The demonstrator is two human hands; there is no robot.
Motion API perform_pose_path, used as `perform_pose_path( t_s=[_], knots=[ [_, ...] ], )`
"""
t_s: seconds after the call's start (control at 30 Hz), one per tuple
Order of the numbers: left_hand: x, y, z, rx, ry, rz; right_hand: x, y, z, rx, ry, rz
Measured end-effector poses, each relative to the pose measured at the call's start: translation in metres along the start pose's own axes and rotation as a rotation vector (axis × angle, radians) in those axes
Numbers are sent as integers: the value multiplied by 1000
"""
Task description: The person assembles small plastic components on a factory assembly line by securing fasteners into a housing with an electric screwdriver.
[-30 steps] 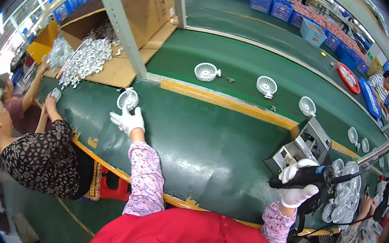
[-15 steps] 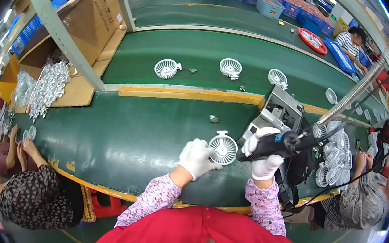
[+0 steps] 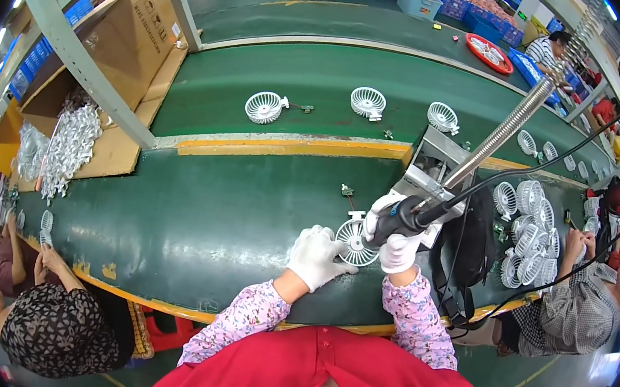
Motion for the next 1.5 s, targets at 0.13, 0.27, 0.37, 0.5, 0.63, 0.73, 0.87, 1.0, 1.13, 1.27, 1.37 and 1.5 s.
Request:
perform_pose_path(
  t_s=[0.13,0.27,0.37,0.5,0.63,0.73,0.87,1.0,1.13,1.27,1.37,1.5],
  knots=[
    [1,3,-2,3,18,14,0,5,-3,-10,-41,20],
    [-1,-1,2,-14,2,27,2,0,-9,65,21,31],
    [-6,2,5,-92,68,85,-1,-38,-10,-22,71,-135],
    [-3,8,10,-57,-47,126,3,-102,-3,-229,172,-457],
    [-2,8,11,-62,-67,111,11,-93,-12,-163,109,-353],
    [-3,8,14,-63,-74,114,6,-88,-8,-183,99,-393],
    [-4,7,12,-77,-63,118,0,-51,9,-13,31,-145],
    [-5,8,12,-65,-41,133,-8,-7,15,69,19,16],
    [-4,7,14,-54,-53,128,-6,12,19,-131,-9,50],
    [-5,5,17,-37,-9,136,-5,20,15,-223,-7,74],
    [-6,6,16,-45,15,144,-6,18,18,-215,-30,51],
    [-5,8,15,-11,-27,125,-7,18,22,-154,-57,92]
  ],
)
Point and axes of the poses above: each hand's wrist, its own x-axis towards the middle knuckle, its own z-axis out of the palm, y = z × x, the point moved 9 cm from there along x, towards the middle knuckle, and after that the axes turned 4 degrees about x, right-handed, at the moved point
